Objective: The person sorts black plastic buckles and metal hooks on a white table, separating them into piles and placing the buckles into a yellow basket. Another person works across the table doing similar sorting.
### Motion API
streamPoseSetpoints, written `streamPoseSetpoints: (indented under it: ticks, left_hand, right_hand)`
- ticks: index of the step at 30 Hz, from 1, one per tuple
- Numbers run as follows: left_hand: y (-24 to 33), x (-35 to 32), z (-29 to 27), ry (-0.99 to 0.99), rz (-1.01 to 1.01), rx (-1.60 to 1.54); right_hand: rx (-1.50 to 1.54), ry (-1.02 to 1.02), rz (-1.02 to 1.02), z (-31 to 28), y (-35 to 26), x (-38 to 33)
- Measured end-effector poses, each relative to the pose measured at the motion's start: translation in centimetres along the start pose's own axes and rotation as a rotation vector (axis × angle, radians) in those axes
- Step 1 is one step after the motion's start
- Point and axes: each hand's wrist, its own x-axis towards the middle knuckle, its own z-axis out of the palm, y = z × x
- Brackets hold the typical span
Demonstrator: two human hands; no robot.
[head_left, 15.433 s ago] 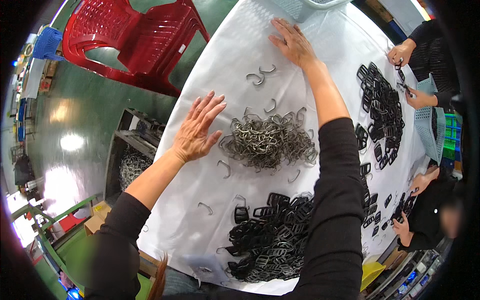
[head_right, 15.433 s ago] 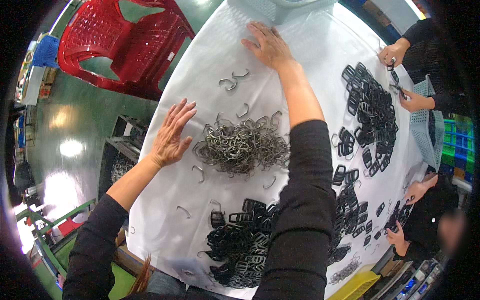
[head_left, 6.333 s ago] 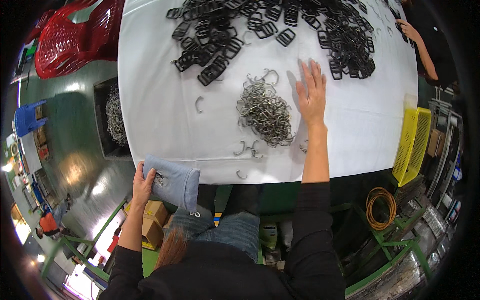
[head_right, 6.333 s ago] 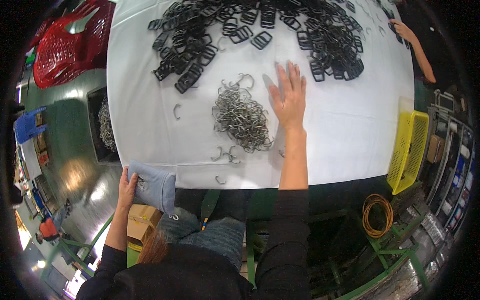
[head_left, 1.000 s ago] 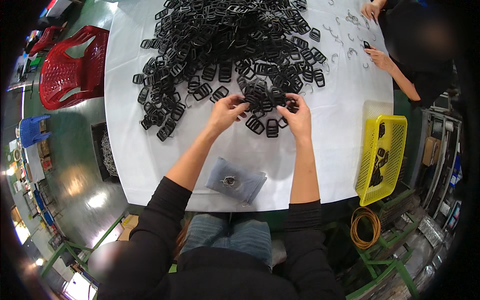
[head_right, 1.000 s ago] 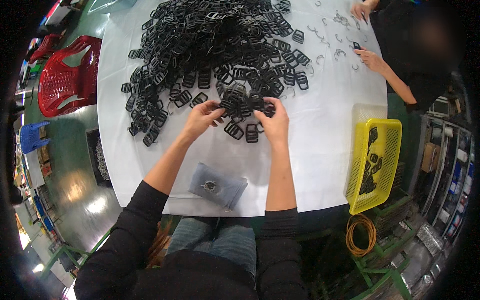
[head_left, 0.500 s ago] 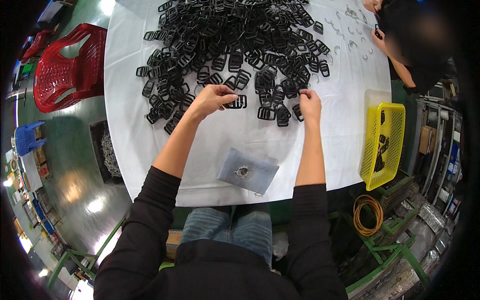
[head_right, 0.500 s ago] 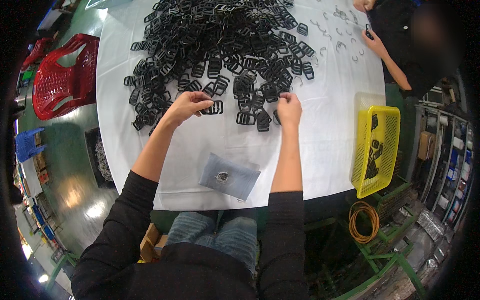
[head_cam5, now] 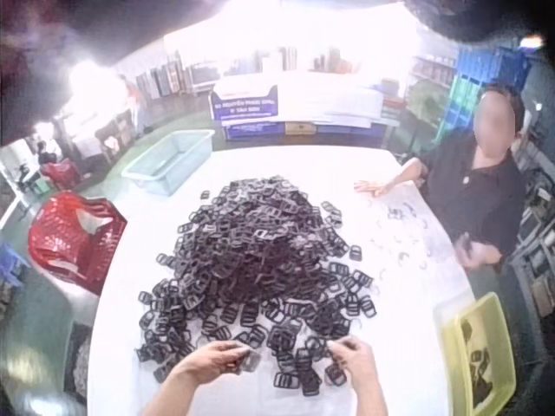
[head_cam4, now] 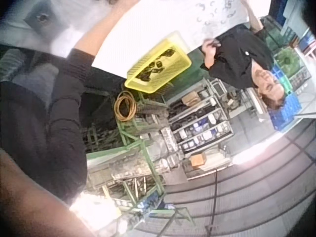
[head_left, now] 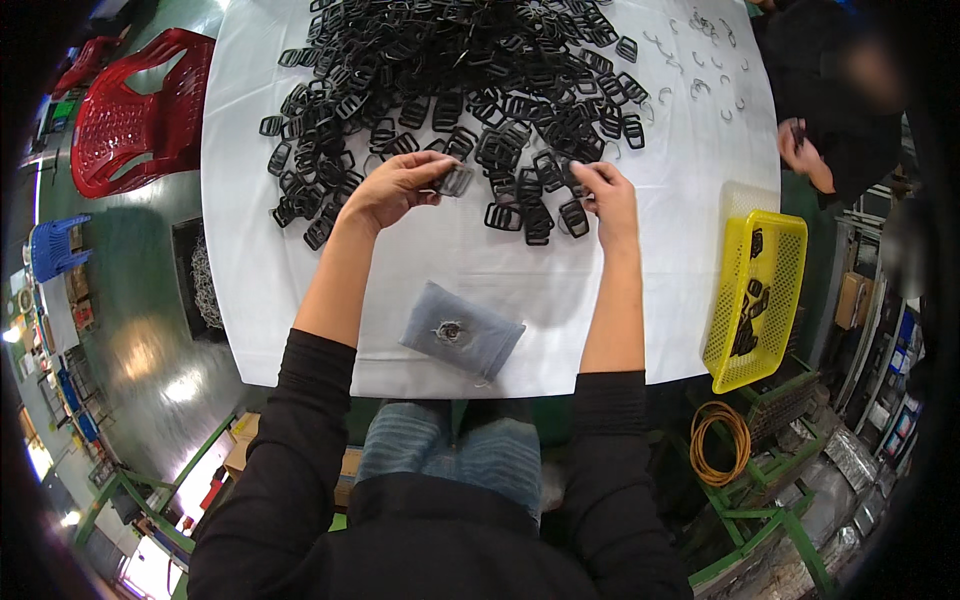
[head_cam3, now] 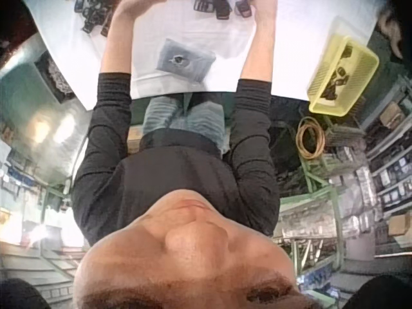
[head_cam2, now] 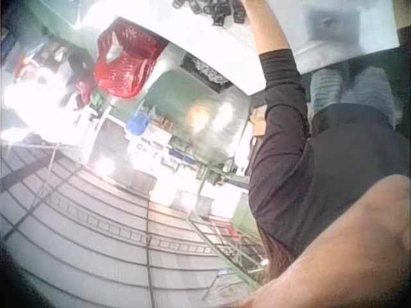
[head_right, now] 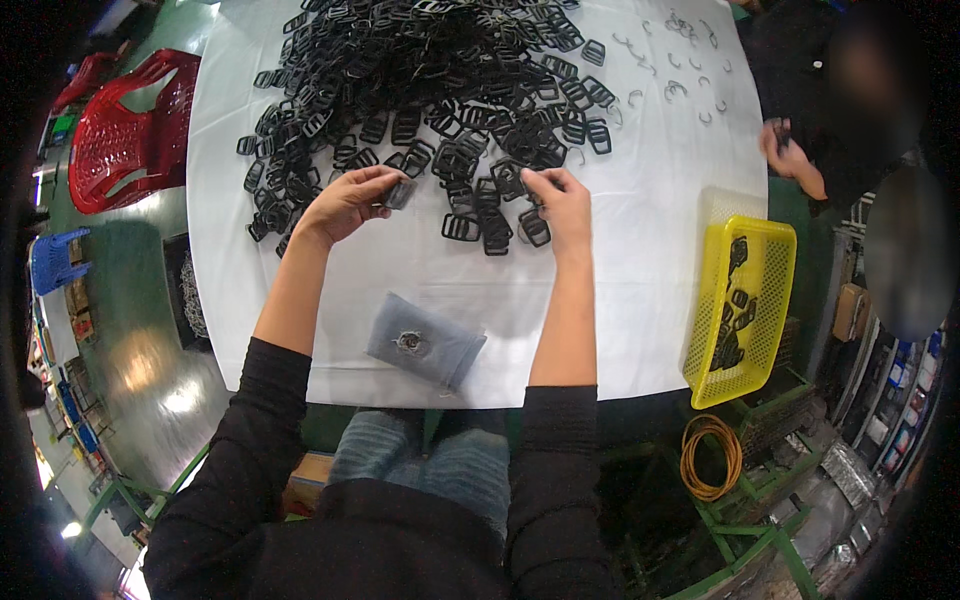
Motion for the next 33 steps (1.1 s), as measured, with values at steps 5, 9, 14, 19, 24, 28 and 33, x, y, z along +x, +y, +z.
streamPoseSetpoints:
  ticks: [5,9,14,19,24,28,33]
  left_hand:
    - [-0.2,1.9,1.2,0.050,0.081,-0.214]
    - [0.0,7.0,4.1,0.400,-0.014,0.639]
    - [-1.5,9.6,9.7,0.775,0.310,1.259]
    - [0.9,5.8,9.2,0.432,0.382,0.865]
    - [1.6,2.7,8.5,0.293,0.072,0.350]
    - [0.7,2.0,10.8,0.082,-0.004,-0.194]
    - [-2.0,3.5,19.6,-0.166,-0.083,-0.283]
  right_hand:
    - [0.620,-0.209,0.026,-4.7,-0.2,-0.7]
    - [-0.274,-0.059,0.078,-4.3,1.0,1.3]
    - [-1.005,0.167,-0.229,-1.0,3.1,2.3]
    - [-0.515,-0.179,-0.064,-2.5,2.1,1.8]
    - [0.176,-0.449,0.270,-5.2,1.4,-0.2]
    - [0.290,-0.399,0.262,-6.2,0.9,-1.8]
    - [0.662,-0.219,0.289,-12.8,1.2,-6.5]
